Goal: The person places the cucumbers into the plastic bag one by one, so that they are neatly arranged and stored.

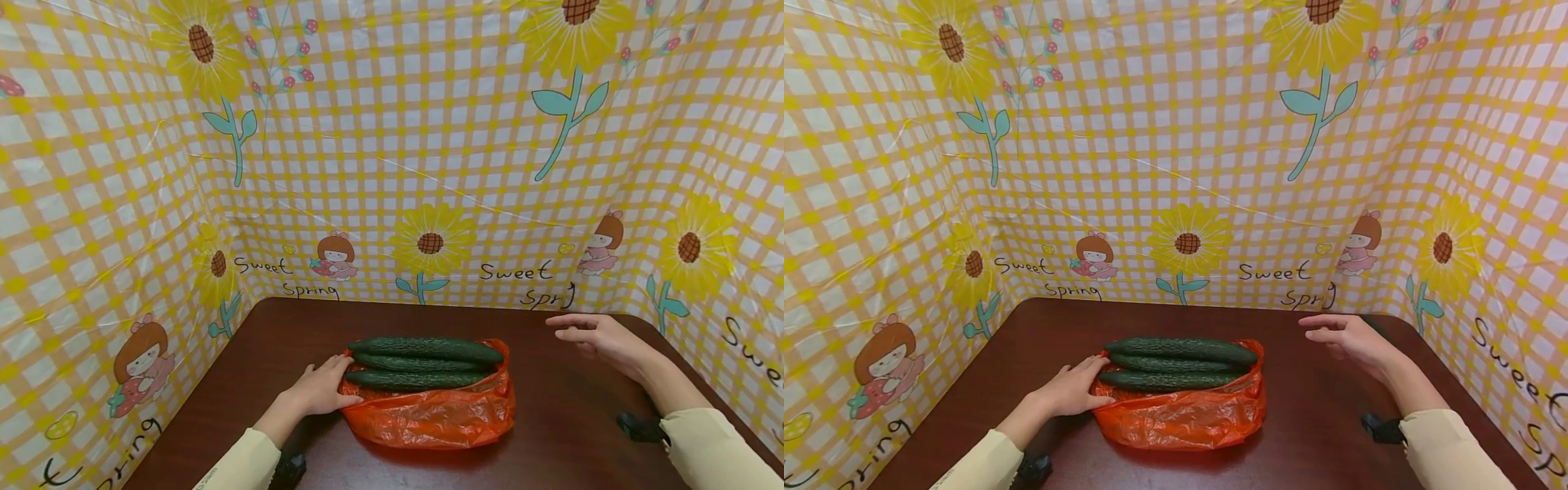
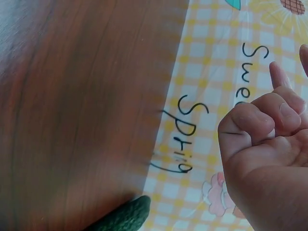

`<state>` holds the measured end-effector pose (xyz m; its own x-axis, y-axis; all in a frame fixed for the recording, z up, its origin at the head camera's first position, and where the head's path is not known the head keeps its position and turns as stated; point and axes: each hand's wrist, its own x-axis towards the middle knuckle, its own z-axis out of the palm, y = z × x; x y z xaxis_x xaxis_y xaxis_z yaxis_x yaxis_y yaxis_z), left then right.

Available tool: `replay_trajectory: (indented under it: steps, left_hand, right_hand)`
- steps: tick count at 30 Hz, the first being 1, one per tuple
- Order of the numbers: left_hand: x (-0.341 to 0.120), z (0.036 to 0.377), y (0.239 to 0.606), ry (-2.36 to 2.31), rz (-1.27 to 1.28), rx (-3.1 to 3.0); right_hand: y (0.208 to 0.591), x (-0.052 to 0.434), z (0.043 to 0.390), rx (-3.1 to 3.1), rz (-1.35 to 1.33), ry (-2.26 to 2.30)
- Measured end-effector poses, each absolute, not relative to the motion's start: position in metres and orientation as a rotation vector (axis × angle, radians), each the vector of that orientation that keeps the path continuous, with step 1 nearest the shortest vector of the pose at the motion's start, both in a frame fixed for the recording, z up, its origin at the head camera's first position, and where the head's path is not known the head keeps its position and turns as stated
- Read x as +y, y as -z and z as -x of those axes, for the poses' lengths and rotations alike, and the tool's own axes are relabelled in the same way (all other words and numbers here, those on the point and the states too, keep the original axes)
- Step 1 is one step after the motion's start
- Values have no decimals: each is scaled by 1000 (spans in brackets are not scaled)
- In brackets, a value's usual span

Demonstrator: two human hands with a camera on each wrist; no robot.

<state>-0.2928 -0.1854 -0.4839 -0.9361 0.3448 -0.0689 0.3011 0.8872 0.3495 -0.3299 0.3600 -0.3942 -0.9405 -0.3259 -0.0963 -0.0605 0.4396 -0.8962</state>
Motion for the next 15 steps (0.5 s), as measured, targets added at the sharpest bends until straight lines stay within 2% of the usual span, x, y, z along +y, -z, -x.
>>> replay_trajectory:
  steps: [15]
  left_hand:
    - [-186,291,479,-510,-511,2919]
  right_hand:
    - [409,393,312,2390,277,1588]
